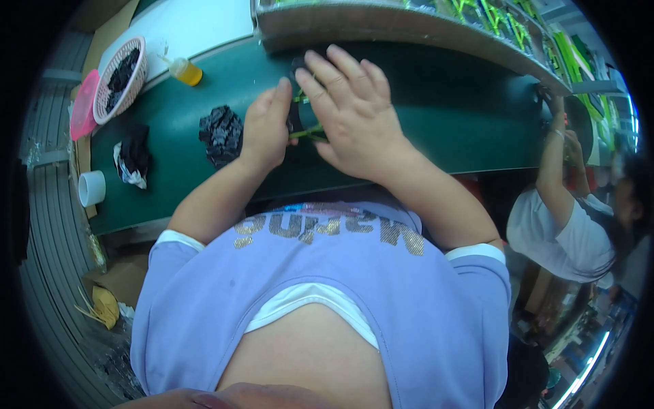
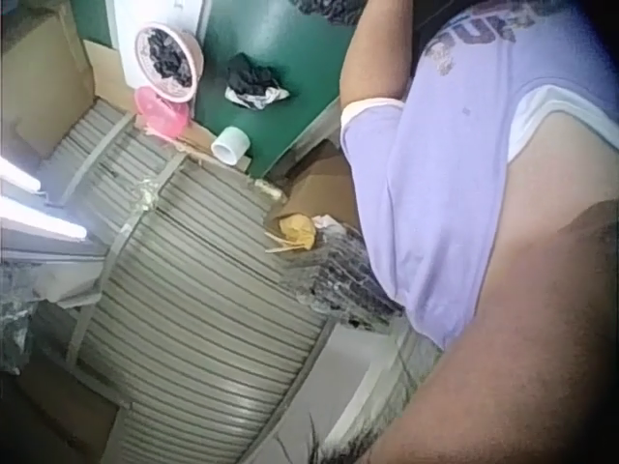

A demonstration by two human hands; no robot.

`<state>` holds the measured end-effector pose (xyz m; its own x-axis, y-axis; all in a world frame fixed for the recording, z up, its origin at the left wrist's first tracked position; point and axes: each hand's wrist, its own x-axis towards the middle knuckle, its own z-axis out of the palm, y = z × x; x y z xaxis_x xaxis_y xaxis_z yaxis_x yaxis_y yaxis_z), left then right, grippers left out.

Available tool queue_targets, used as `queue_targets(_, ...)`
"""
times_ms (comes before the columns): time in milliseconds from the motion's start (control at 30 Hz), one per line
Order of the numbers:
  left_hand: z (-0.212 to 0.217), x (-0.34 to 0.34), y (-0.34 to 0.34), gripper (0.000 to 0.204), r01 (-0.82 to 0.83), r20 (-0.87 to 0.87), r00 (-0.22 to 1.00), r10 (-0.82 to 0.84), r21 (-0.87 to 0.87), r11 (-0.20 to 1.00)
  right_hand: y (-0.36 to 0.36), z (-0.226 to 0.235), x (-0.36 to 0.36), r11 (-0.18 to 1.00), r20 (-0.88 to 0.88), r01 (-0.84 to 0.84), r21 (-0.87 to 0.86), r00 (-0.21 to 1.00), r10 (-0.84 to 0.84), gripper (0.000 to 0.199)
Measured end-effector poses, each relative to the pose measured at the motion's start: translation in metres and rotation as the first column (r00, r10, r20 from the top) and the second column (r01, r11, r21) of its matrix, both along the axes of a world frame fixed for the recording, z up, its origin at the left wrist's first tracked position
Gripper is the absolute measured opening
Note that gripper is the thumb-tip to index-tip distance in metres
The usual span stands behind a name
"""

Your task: The person assembles toy car bodies by attaching plastic components by hand, then applies liquid from a bottle onto small plastic parts on the table.

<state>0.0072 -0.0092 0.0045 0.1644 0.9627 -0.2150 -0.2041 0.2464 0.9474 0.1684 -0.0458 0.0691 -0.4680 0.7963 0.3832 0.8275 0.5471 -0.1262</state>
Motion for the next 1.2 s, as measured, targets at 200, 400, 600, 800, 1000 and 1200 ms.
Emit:
queue_targets(200,-0.001,-0.003,-0.002,0.043,0.07,-0.076,0.995,-0.065,0.077,0.995,0.008,-0.001,0.01,0.997,-0.015,-0.067,-0.033,0.998,0.067,0.054)
queue_targets(400,0.001,-0.008,-0.005,0.041,0.084,-0.04,0.996,-0.079,0.129,0.988,0.001,-0.004,0.014,0.99,-0.201,-0.067,-0.127,0.979,0.04,0.058)
queue_targets(600,-0.002,-0.018,-0.002,0.035,0.06,0.084,0.993,-0.089,0.302,0.951,-0.005,0.008,0.046,0.644,-0.736,-0.397,-0.654,0.533,-0.419,0.049)
queue_targets(800,-0.002,-0.01,0.006,0.045,-0.048,0.068,0.998,0.004,0.643,0.764,-0.003,0.055,0.062,0.84,-0.909,-0.398,-0.368,0.344,-0.236,0.031)
queue_targets(1000,-0.014,-0.015,0.008,0.04,0.083,-0.042,0.996,-0.074,0.661,0.746,0.063,0.092,0.065,0.978,-0.492,0.207,-0.027,0.849,-0.193,0.02)
queue_targets(1200,-0.022,-0.019,0.015,0.031,0.136,-0.202,0.979,0.0,0.66,0.739,0.102,0.064,0.056,0.98,0.021,0.179,0.092,0.983,-0.181,0.045)
